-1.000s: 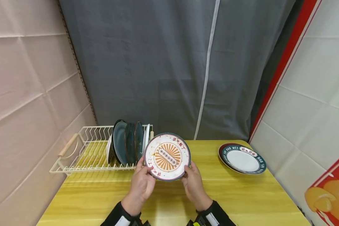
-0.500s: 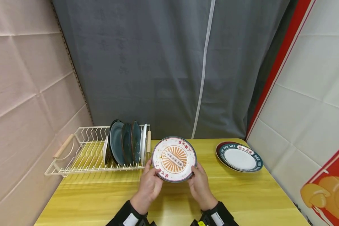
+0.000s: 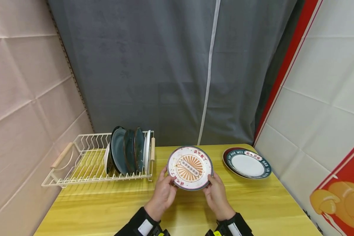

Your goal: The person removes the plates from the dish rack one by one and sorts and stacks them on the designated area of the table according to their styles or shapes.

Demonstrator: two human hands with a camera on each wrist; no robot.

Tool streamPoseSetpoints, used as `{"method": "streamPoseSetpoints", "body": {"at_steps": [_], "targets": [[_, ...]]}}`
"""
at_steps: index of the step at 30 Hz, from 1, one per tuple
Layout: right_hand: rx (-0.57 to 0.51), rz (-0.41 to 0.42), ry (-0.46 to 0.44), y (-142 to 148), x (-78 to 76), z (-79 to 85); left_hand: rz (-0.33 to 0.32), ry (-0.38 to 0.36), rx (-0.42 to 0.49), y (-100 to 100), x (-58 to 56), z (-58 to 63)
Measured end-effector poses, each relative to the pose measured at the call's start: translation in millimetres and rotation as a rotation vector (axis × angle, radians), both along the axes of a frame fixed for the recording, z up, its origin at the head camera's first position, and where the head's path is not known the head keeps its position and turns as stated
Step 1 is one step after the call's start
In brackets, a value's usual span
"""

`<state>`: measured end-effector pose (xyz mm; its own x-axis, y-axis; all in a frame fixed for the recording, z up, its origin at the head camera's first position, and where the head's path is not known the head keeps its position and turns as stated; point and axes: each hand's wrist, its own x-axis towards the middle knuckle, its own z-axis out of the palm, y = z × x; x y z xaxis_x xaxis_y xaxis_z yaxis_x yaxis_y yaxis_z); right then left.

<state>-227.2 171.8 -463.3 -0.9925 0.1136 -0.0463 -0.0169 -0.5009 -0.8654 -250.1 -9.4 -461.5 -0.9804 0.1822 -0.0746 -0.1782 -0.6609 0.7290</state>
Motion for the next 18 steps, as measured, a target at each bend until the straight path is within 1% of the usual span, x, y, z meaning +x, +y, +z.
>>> {"method": "streamPoseSetpoints", "body": {"at_steps": [4,10,13,18], "targets": [[-0.013,-0.021,-0.017,9.7,0.6,-2.1,-0.047,0.001,-0.049,5.4,-2.3,-3.5],[-0.025,-0.042,-0.024,27.4,2.4,-7.8,-0.138,0.044,-0.091,12.6,-4.3,-10.4],[-0.037,-0.068,-0.037,36.1,3.6,-9.4,-0.166,0.072,-0.108,15.2,-2.8,-15.4],[-0.062,-0.089,-0.067,55.5,4.4,-10.4,-0.198,0.084,-0.116,17.8,2.5,-21.2]]}}
